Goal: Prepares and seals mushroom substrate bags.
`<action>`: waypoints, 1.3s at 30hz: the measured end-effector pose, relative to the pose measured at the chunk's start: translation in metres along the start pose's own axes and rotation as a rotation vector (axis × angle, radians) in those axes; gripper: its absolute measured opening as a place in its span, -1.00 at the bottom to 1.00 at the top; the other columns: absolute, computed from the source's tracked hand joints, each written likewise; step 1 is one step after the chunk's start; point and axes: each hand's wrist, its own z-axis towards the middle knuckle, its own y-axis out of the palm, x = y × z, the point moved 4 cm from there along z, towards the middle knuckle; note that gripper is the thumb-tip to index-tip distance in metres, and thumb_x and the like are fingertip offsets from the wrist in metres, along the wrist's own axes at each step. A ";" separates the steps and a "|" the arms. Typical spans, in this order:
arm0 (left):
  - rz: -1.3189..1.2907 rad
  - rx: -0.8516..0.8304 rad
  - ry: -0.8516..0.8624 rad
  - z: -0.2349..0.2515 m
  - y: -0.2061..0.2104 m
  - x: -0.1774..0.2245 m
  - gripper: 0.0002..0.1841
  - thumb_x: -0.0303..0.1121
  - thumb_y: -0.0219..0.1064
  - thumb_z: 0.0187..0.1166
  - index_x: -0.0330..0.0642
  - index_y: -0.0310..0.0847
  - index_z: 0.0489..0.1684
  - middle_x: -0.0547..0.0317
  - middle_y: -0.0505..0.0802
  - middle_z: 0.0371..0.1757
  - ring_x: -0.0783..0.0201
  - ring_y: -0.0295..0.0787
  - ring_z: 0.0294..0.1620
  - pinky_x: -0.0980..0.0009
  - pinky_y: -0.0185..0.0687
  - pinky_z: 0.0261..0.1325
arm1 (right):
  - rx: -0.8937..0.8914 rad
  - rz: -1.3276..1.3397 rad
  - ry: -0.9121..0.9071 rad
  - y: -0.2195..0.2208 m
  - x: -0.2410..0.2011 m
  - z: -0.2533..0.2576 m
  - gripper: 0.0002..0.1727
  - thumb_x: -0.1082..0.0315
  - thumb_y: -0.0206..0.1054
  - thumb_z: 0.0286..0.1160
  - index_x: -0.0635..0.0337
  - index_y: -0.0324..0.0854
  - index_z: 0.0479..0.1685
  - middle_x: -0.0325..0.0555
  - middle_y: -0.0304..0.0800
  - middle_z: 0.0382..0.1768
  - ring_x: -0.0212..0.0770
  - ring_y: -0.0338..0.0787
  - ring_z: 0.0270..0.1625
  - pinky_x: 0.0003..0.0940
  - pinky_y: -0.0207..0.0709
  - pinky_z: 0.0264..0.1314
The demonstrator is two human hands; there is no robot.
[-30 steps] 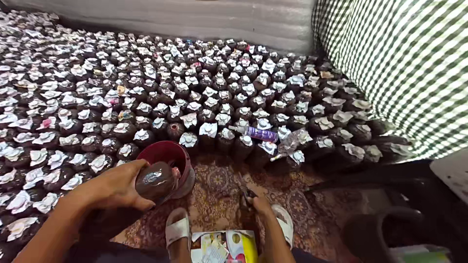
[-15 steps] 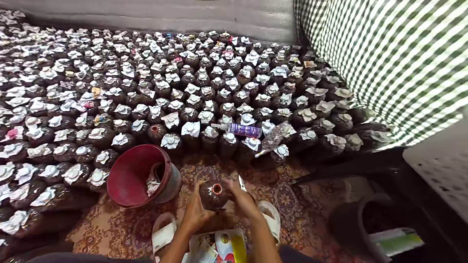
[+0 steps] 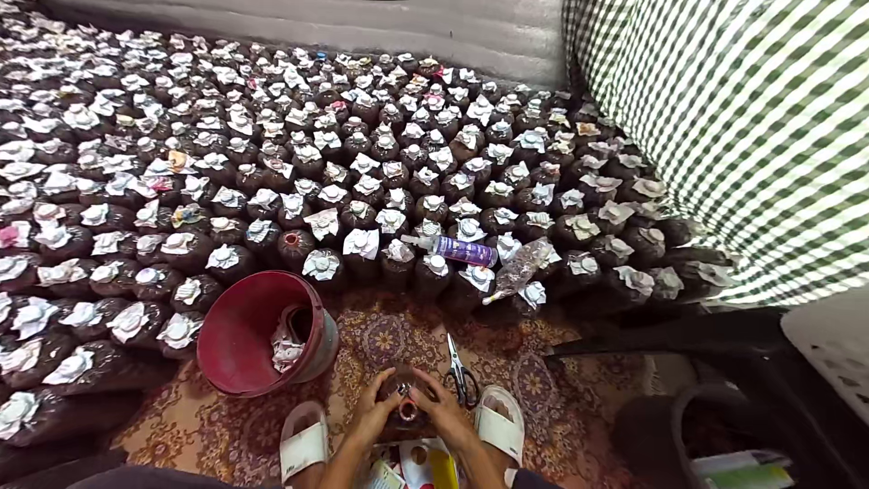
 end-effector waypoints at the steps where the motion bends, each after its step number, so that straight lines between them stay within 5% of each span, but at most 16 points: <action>1: 0.019 0.052 0.013 -0.003 0.000 0.001 -0.44 -0.37 0.37 0.53 -0.11 0.51 0.59 0.03 0.66 0.55 0.19 0.62 0.50 0.15 0.56 0.51 | 0.084 -0.011 -0.034 0.002 0.003 -0.002 -0.37 0.17 0.48 0.50 0.13 0.52 0.58 0.07 0.57 0.56 -0.08 0.62 0.53 -0.04 0.55 0.54; 4: 0.063 0.171 0.068 -0.001 -0.002 0.009 -0.54 -0.44 0.40 0.47 -0.13 0.68 0.41 0.09 0.79 0.39 0.24 0.70 0.40 0.19 0.59 0.48 | 0.270 -0.039 -0.130 0.008 0.002 0.004 -0.50 0.21 0.57 0.38 0.21 0.72 0.30 0.09 0.72 0.32 -0.09 0.72 0.36 -0.08 0.63 0.41; 8: 0.069 0.182 0.060 0.005 -0.005 0.006 -0.59 -0.36 0.37 0.55 -0.09 0.71 0.40 0.12 0.79 0.40 0.27 0.68 0.43 0.19 0.54 0.53 | 0.274 -0.051 -0.040 0.009 -0.006 0.010 -0.53 0.19 0.58 0.41 0.15 0.73 0.29 0.05 0.75 0.31 -0.10 0.73 0.35 -0.08 0.61 0.41; 13: -0.220 0.011 -0.075 -0.003 -0.003 -0.005 -0.43 -0.28 0.18 0.76 0.05 0.27 0.79 0.01 0.49 0.71 -0.02 0.59 0.53 -0.09 0.66 0.34 | 0.164 0.109 -0.061 0.006 0.009 -0.006 -0.38 0.16 0.33 0.68 0.10 0.41 0.71 0.09 0.48 0.64 -0.01 0.58 0.58 0.04 0.56 0.52; 15: -0.168 -0.018 -0.025 -0.010 -0.001 -0.014 -0.32 -0.31 0.18 0.70 0.02 0.10 0.87 0.07 0.30 0.84 0.11 0.38 0.72 0.02 0.46 0.62 | 0.208 0.083 -0.082 0.010 0.021 -0.017 -0.36 0.14 0.28 0.70 0.08 0.33 0.76 0.07 0.40 0.70 -0.03 0.51 0.66 0.03 0.49 0.62; 19: -0.031 0.159 0.161 -0.014 0.001 -0.005 -0.44 -0.42 0.25 0.60 -0.20 0.45 0.66 0.07 0.55 0.69 0.23 0.48 0.66 0.19 0.38 0.69 | 0.359 -0.040 -0.208 0.017 0.014 -0.018 -0.46 0.25 0.28 0.69 0.23 0.47 0.62 0.13 0.55 0.58 -0.04 0.60 0.57 -0.07 0.48 0.62; 23: -0.027 0.248 0.170 0.005 -0.002 -0.001 -0.53 -0.38 0.32 0.62 -0.17 0.59 0.54 0.06 0.70 0.55 0.22 0.61 0.56 0.17 0.49 0.61 | 0.436 -0.071 -0.212 0.012 0.000 0.006 -0.55 0.28 0.40 0.60 0.30 0.60 0.39 0.18 0.73 0.28 -0.04 0.76 0.29 -0.11 0.63 0.38; 26: -0.149 0.103 0.011 0.005 -0.003 0.008 -0.46 -0.34 0.28 0.70 0.00 0.42 0.70 -0.01 0.60 0.62 0.03 0.70 0.42 0.00 0.74 0.25 | 0.328 0.005 -0.037 -0.001 -0.012 0.008 -0.52 0.25 0.45 0.59 0.19 0.59 0.46 0.17 0.75 0.25 0.02 0.82 0.17 0.02 0.73 0.12; 29: -0.250 -0.062 0.002 -0.001 -0.003 0.016 -0.20 -0.57 0.31 0.51 -0.05 0.13 0.85 -0.13 0.41 0.74 -0.08 0.64 0.48 -0.04 0.75 0.27 | 0.187 0.159 -0.034 -0.008 -0.008 -0.006 -0.33 0.47 0.41 0.52 0.17 0.38 0.68 0.22 0.56 0.51 0.08 0.72 0.37 0.05 0.68 0.29; 32: -0.117 -0.088 -0.080 -0.005 -0.003 0.009 -0.06 -0.58 0.40 0.30 0.04 0.12 0.86 -0.05 0.39 0.77 0.01 0.52 0.60 0.00 0.66 0.42 | 0.183 0.187 0.045 0.001 0.006 -0.024 -0.18 0.48 0.44 0.49 0.05 0.20 0.81 0.23 0.43 0.63 0.16 0.67 0.45 0.11 0.69 0.33; 35: -0.137 0.036 -0.205 -0.004 -0.004 0.015 -0.12 -0.68 0.36 0.30 0.06 0.25 0.79 -0.20 0.55 0.60 -0.19 0.76 0.25 -0.12 0.83 -0.03 | 0.200 0.112 0.092 0.012 0.001 -0.024 -0.19 0.36 0.40 0.59 -0.14 0.15 0.85 0.18 0.40 0.66 0.23 0.77 0.32 0.21 0.79 0.06; 37: -0.047 0.110 -0.169 -0.006 0.002 0.013 -0.17 -0.69 0.35 0.34 0.02 0.31 0.76 -0.15 0.59 0.59 -0.12 0.81 0.21 -0.08 0.86 -0.06 | 0.251 -0.037 0.000 0.012 0.005 -0.023 -0.25 0.37 0.37 0.60 -0.01 0.20 0.81 0.20 0.43 0.62 0.15 0.79 0.30 0.14 0.81 0.05; 39: 0.019 0.131 -0.109 -0.003 0.004 0.010 -0.17 -0.66 0.39 0.36 -0.01 0.28 0.78 -0.08 0.58 0.63 -0.05 0.80 0.28 -0.04 0.87 0.00 | 0.283 -0.147 -0.134 0.010 0.012 -0.015 -0.27 0.38 0.39 0.56 0.17 0.24 0.76 0.22 0.46 0.59 0.04 0.69 0.44 -0.01 0.69 0.35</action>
